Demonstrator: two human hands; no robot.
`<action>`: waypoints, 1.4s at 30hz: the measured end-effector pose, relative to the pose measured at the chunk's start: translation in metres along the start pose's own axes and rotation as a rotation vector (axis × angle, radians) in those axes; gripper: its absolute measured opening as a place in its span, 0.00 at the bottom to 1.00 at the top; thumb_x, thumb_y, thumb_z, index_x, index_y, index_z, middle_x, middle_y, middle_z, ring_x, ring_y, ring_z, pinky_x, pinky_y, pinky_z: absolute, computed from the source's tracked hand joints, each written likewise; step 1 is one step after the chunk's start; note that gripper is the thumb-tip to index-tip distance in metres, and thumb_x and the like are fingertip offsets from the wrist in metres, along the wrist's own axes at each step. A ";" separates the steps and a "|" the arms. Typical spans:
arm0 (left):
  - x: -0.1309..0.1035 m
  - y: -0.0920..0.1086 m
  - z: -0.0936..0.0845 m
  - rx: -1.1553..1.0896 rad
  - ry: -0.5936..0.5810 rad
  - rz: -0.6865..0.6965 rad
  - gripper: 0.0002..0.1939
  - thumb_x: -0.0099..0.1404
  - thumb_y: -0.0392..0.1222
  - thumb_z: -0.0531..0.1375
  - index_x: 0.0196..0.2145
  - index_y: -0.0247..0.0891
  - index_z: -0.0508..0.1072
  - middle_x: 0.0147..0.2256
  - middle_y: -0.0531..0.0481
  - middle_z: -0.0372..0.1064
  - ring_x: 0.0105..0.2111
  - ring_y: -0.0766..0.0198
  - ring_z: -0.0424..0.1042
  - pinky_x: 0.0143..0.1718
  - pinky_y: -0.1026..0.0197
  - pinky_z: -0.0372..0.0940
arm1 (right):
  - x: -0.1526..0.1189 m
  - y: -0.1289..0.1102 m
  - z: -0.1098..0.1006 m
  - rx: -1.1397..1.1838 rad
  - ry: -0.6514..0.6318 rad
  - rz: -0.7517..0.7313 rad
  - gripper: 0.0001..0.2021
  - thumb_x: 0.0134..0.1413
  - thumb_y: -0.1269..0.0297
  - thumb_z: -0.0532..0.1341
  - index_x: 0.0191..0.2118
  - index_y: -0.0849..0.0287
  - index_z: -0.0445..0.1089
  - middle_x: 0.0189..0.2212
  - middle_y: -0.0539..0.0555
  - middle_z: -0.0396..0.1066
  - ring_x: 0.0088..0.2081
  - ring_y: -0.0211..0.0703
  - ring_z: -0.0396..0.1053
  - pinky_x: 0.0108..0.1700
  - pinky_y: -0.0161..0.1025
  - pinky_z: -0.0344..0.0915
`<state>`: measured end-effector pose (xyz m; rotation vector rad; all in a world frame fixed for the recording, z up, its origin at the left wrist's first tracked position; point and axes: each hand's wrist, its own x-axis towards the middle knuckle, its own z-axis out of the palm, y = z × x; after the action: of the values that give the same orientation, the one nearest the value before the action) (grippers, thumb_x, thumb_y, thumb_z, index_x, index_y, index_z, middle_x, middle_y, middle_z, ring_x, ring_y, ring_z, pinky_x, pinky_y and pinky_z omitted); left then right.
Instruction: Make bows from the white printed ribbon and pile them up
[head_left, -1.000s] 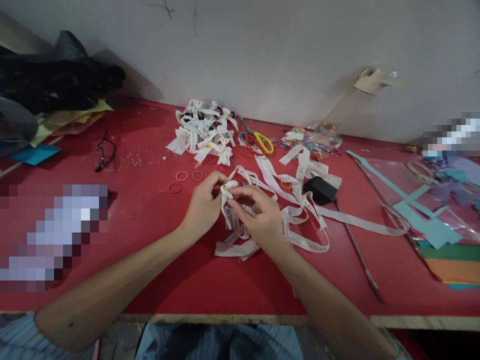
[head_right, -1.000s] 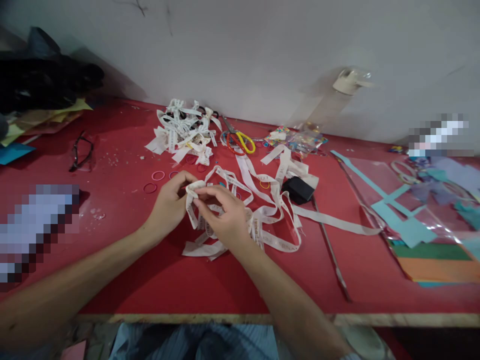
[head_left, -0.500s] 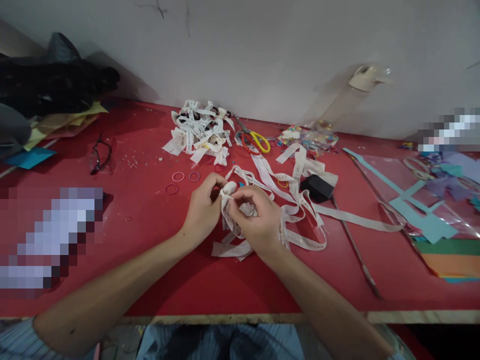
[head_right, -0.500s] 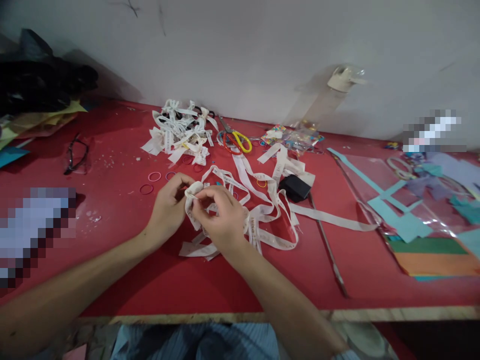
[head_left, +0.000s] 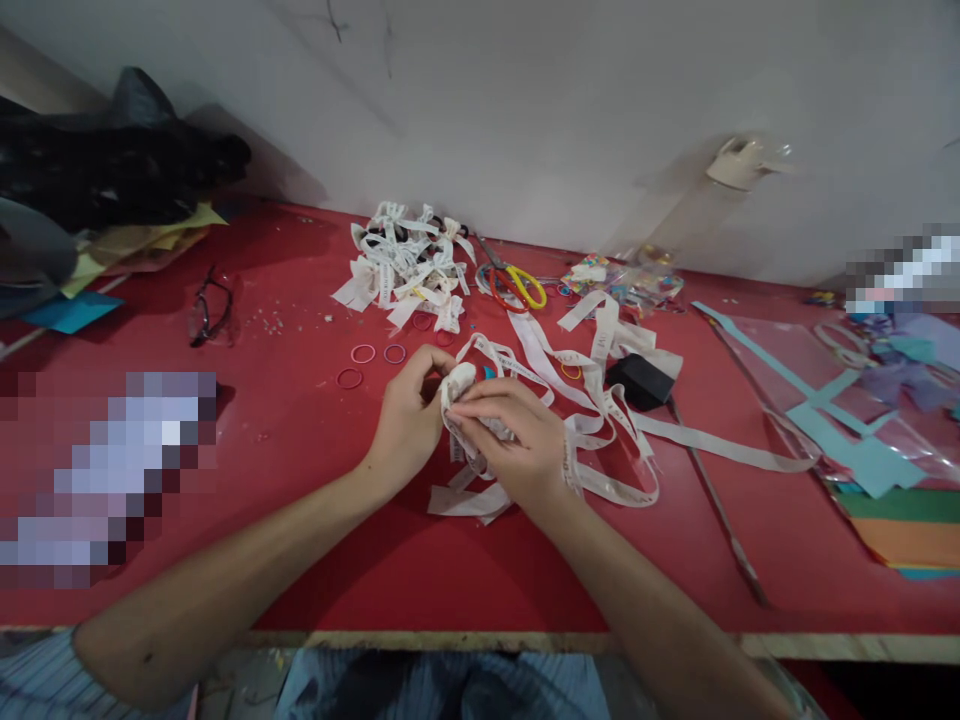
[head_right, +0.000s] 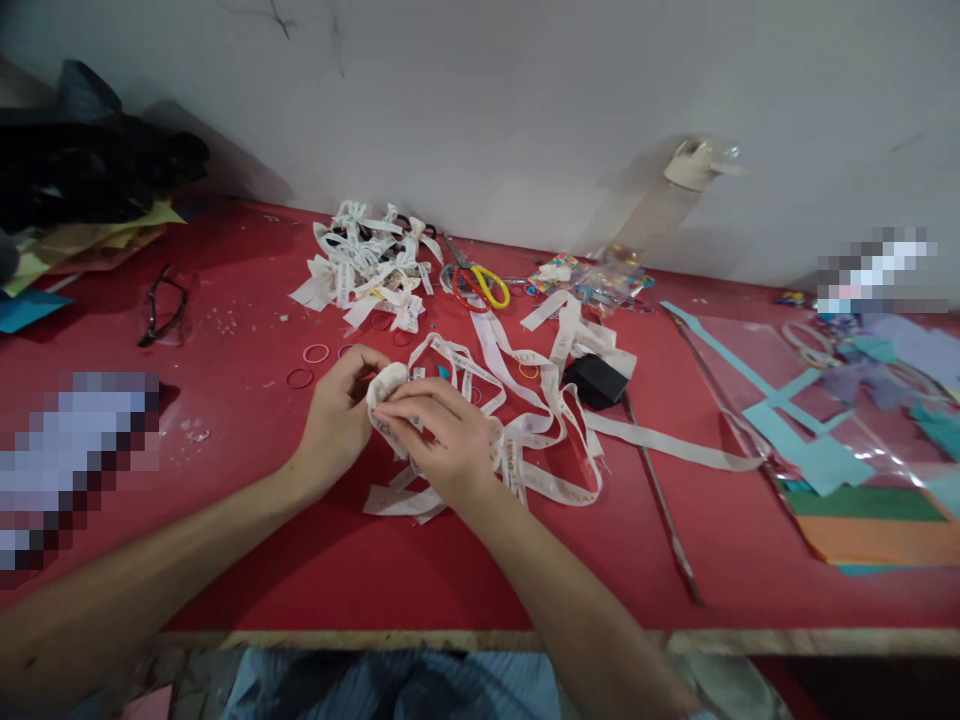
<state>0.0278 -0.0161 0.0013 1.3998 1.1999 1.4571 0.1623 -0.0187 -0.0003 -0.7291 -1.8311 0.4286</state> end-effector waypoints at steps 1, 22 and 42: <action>0.000 0.000 0.000 0.003 0.004 -0.004 0.06 0.59 0.34 0.59 0.27 0.39 0.64 0.25 0.57 0.61 0.25 0.70 0.61 0.27 0.66 0.59 | 0.000 0.000 0.000 0.008 -0.006 0.003 0.06 0.54 0.74 0.64 0.33 0.54 0.75 0.33 0.50 0.74 0.35 0.39 0.73 0.38 0.38 0.71; 0.001 -0.001 -0.001 -0.004 -0.031 -0.043 0.05 0.59 0.34 0.59 0.27 0.38 0.64 0.25 0.57 0.62 0.26 0.69 0.62 0.27 0.67 0.58 | 0.002 0.005 -0.003 -0.016 -0.033 0.063 0.10 0.56 0.73 0.63 0.39 0.49 0.76 0.35 0.51 0.73 0.38 0.42 0.73 0.41 0.42 0.72; 0.009 0.000 -0.008 0.122 -0.073 0.097 0.06 0.59 0.29 0.56 0.29 0.39 0.66 0.26 0.56 0.65 0.27 0.69 0.64 0.28 0.68 0.59 | -0.001 -0.002 -0.004 -0.079 0.038 0.116 0.07 0.58 0.75 0.58 0.37 0.55 0.70 0.37 0.52 0.75 0.41 0.42 0.73 0.42 0.40 0.70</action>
<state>0.0191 -0.0083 0.0037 1.5998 1.2061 1.4056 0.1655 -0.0210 0.0019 -0.8956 -1.7835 0.4168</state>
